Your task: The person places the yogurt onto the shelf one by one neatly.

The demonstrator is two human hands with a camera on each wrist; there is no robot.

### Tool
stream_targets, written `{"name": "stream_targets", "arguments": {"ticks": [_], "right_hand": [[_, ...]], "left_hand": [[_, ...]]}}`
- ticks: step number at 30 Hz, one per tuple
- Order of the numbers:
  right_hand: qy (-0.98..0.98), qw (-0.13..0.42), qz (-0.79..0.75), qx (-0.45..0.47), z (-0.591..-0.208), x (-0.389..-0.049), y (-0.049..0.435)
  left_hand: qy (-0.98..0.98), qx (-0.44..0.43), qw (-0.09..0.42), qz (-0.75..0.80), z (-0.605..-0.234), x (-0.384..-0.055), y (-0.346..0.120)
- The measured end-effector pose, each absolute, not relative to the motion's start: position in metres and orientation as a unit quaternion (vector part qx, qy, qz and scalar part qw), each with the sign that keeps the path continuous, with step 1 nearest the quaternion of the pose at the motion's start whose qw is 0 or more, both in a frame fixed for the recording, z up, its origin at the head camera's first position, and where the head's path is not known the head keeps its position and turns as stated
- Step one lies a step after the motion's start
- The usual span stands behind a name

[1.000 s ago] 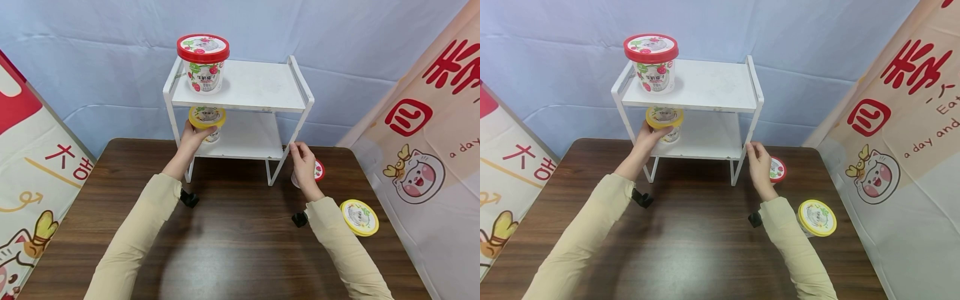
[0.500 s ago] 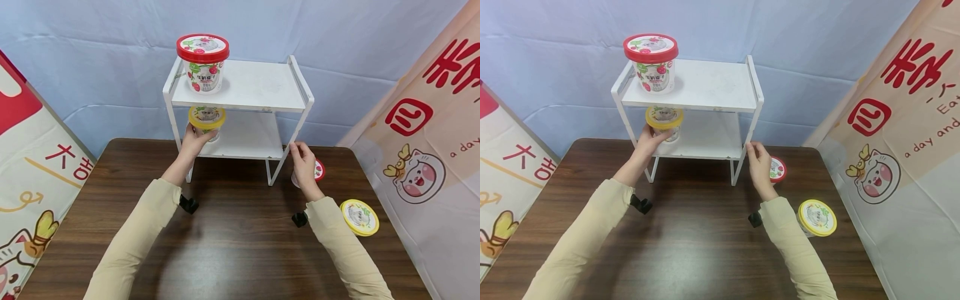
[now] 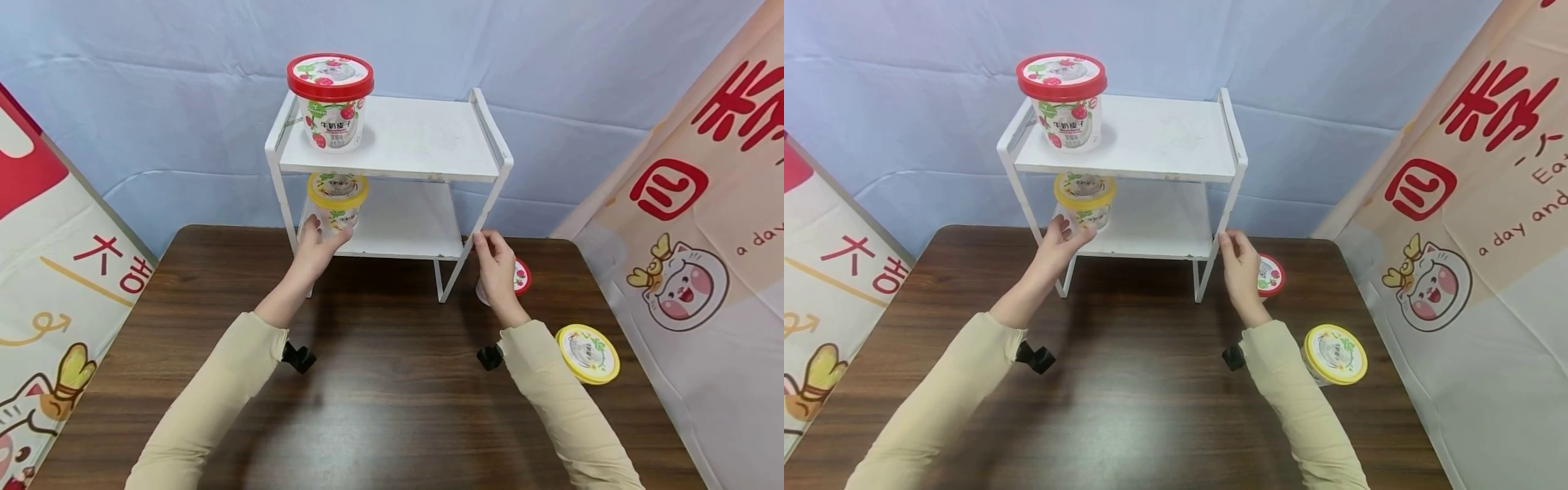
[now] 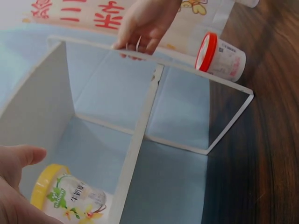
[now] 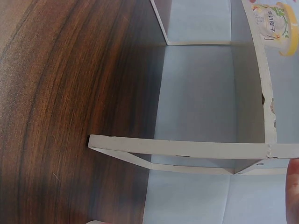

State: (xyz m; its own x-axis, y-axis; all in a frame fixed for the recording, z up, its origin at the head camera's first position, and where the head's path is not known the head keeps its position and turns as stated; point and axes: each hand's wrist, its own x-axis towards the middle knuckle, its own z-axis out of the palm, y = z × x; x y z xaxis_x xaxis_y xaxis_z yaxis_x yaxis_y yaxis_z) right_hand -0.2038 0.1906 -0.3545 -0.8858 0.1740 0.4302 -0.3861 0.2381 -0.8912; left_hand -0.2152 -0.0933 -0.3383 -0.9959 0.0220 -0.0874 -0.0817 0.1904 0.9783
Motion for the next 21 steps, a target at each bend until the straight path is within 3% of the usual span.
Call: {"name": "stream_targets", "arguments": {"ticks": [21], "right_hand": [[-0.754, 0.23, 0.61, 0.074, -0.355, -0.204, 0.19]], "left_hand": [[0.863, 0.094, 0.039, 0.495, -0.353, -0.183, -0.114]]}}
